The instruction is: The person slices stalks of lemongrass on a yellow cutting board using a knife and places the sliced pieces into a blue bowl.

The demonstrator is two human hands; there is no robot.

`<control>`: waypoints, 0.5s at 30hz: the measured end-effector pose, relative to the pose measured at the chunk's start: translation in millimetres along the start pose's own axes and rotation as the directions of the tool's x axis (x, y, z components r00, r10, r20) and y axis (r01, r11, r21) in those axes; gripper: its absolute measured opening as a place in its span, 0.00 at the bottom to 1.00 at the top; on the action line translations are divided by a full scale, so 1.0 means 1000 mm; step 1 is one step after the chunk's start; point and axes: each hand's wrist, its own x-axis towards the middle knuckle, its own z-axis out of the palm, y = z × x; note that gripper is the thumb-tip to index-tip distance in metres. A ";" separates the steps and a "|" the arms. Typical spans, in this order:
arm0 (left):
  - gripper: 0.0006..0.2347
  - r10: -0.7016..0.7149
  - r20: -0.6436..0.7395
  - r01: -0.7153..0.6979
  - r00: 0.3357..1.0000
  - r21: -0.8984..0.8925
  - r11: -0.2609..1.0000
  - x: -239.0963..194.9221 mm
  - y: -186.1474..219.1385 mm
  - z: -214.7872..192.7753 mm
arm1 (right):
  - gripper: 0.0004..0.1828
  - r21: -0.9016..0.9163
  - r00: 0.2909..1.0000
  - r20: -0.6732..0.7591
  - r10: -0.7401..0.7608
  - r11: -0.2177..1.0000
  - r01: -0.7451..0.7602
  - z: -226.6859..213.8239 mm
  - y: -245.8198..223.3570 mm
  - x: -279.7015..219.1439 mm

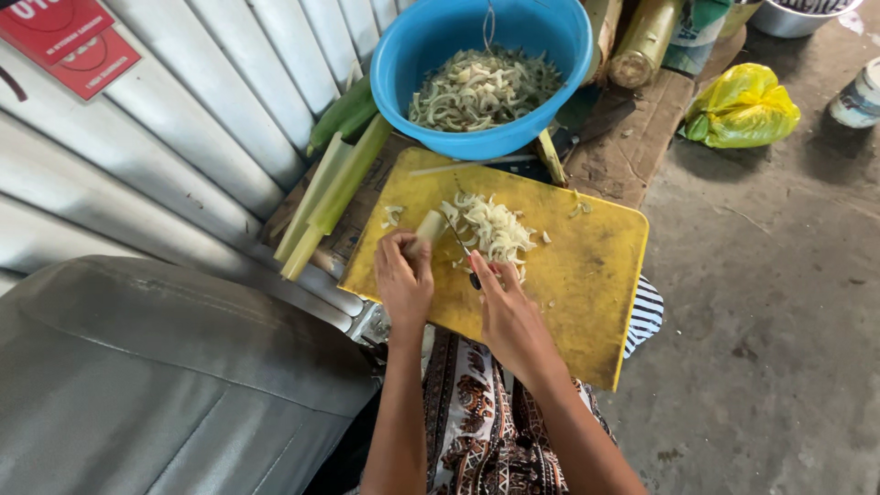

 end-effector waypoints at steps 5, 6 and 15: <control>0.17 0.096 0.089 -0.103 0.991 0.084 0.991 0.001 0.009 -0.003 | 0.33 0.027 0.995 -0.076 -0.060 0.998 0.062 0.004 0.010 -0.006; 0.17 0.108 0.105 -0.117 0.989 0.084 0.990 0.001 0.007 -0.002 | 0.33 0.030 0.993 -0.092 -0.075 0.997 0.078 0.004 0.011 -0.006; 0.13 0.134 0.002 -0.131 0.991 -0.199 0.971 0.006 0.001 0.011 | 0.33 0.078 0.995 -0.095 0.007 0.997 0.000 0.000 0.020 -0.005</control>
